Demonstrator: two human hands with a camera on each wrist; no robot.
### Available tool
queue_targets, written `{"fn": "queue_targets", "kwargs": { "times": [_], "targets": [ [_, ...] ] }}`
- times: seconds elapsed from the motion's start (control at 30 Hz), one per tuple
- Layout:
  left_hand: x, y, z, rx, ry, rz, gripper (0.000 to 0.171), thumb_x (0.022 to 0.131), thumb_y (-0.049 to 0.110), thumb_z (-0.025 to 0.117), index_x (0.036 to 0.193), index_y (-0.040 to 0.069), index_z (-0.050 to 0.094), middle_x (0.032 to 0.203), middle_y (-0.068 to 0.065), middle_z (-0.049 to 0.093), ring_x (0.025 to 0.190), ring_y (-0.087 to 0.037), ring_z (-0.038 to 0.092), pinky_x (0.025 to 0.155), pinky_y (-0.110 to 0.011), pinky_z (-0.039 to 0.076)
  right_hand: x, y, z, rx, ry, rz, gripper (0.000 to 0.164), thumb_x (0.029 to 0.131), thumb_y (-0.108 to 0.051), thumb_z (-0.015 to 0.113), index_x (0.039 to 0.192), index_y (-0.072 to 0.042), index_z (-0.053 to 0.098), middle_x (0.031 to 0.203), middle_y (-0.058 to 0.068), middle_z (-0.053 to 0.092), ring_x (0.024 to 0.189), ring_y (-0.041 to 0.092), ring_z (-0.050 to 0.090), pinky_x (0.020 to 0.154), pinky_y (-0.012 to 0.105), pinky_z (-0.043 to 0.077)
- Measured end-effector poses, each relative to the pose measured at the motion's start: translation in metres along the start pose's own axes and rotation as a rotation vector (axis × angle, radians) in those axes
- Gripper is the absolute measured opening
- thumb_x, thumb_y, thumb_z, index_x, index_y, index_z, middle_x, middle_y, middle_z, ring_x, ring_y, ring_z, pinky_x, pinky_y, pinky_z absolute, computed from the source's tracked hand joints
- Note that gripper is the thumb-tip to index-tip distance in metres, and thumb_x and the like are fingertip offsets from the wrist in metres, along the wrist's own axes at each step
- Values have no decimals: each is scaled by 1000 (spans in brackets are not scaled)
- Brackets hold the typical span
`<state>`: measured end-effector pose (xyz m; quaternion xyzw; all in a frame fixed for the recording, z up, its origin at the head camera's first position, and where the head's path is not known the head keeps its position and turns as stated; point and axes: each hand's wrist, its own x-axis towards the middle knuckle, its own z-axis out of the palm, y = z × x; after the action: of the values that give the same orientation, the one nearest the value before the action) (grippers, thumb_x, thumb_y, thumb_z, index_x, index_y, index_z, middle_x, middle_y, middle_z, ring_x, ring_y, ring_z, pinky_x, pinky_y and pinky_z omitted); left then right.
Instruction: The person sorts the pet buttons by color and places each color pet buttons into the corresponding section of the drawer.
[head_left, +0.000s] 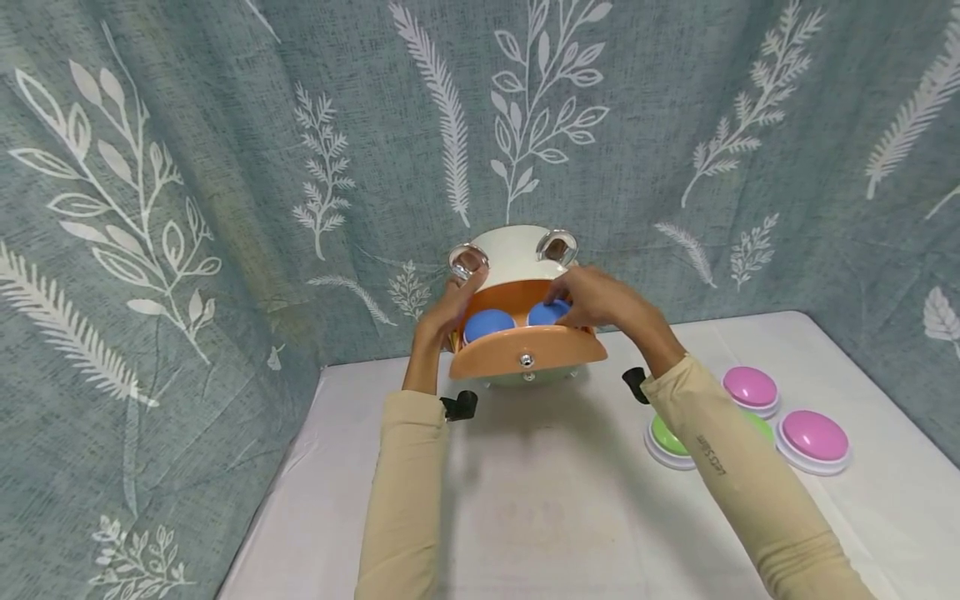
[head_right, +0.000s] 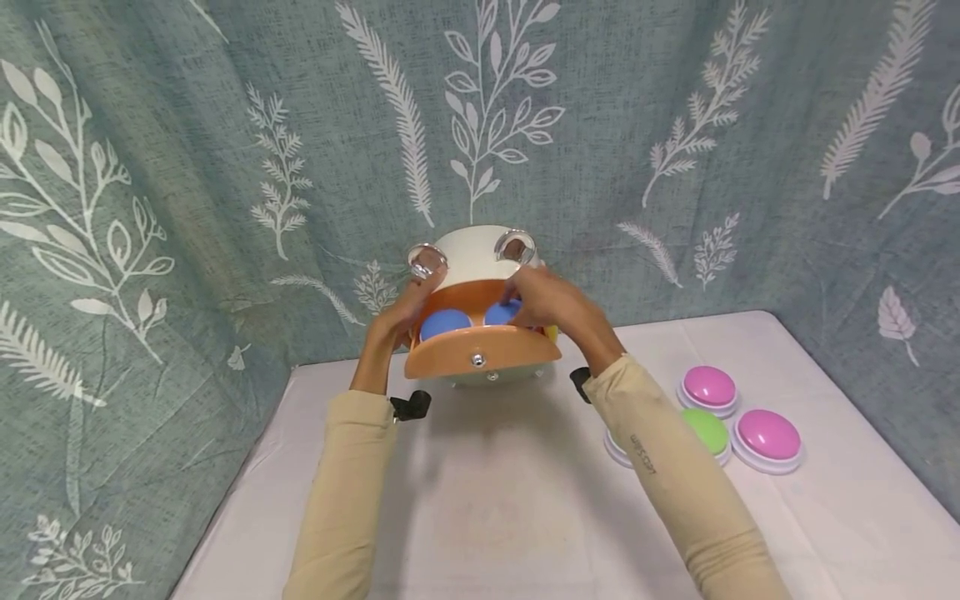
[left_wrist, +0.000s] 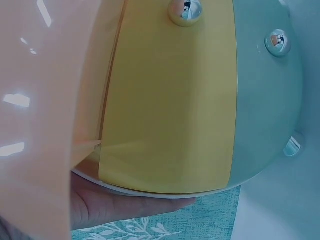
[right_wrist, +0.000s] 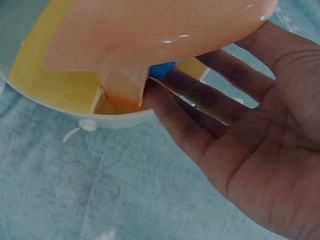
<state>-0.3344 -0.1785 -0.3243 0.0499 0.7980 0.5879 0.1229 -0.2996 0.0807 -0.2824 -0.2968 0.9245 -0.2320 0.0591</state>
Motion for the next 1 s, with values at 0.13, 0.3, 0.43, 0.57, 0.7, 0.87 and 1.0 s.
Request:
{"fn": "queue_targets", "kwargs": {
  "times": [0.13, 0.3, 0.43, 0.57, 0.7, 0.87, 1.0],
  "targets": [
    [0, 1, 0, -14, -11, 15, 93, 106, 41, 35, 159, -5, -26, 169, -29, -26, 163, -43, -8, 134, -55, 7, -7, 1, 1, 66, 78, 29, 36, 96, -13, 76, 126, 6, 71, 123, 26, 72, 113, 39, 68, 99, 51, 56],
    [2, 1, -1, -2, -1, 21, 92, 107, 41, 35, 159, -6, -24, 168, -30, -22, 163, -42, -5, 134, -54, 8, -25, -7, 10, 134, 357, 53, 28, 99, -14, 72, 118, 5, 72, 117, 25, 74, 108, 39, 71, 93, 51, 59],
    [3, 0, -1, 35, 12, -9, 94, 107, 49, 34, 160, -3, -24, 170, -27, -23, 163, -40, -9, 134, -55, 5, -39, -20, 32, 167, 700, -25, 16, 96, -8, 73, 107, 4, 74, 103, 22, 74, 92, 35, 74, 80, 48, 63],
    [2, 0, -3, 43, 0, -26, 94, 107, 50, 34, 161, -2, -24, 170, -26, -23, 163, -40, -10, 134, -53, 4, -54, -35, 62, 182, 962, -132, 8, 92, -1, 74, 98, 4, 75, 91, 19, 71, 80, 30, 72, 69, 42, 63],
    [39, -31, -22, 21, -16, 68, 80, 104, 58, 43, 144, -3, 9, 146, -27, 18, 141, -28, 31, 111, -42, 27, -59, -51, 94, 145, 980, -188, 8, 89, -3, 78, 97, 1, 78, 90, 13, 74, 79, 24, 73, 67, 35, 63],
    [28, -18, -18, 28, 9, 64, 73, 109, 45, 38, 146, -8, 5, 145, -28, 17, 141, -33, 27, 111, -43, 23, -45, -57, 124, -102, 917, -112, 19, 83, -12, 89, 99, -8, 80, 96, 6, 74, 89, 21, 72, 69, 36, 63],
    [5, 1, -4, 74, 5, 32, 81, 110, 42, 32, 158, -10, -6, 162, -36, 3, 155, -43, 18, 127, -49, 21, -35, -54, 131, -218, 920, -71, 20, 84, -14, 89, 99, -8, 78, 93, 6, 74, 87, 22, 72, 67, 38, 62]
  ]
}}
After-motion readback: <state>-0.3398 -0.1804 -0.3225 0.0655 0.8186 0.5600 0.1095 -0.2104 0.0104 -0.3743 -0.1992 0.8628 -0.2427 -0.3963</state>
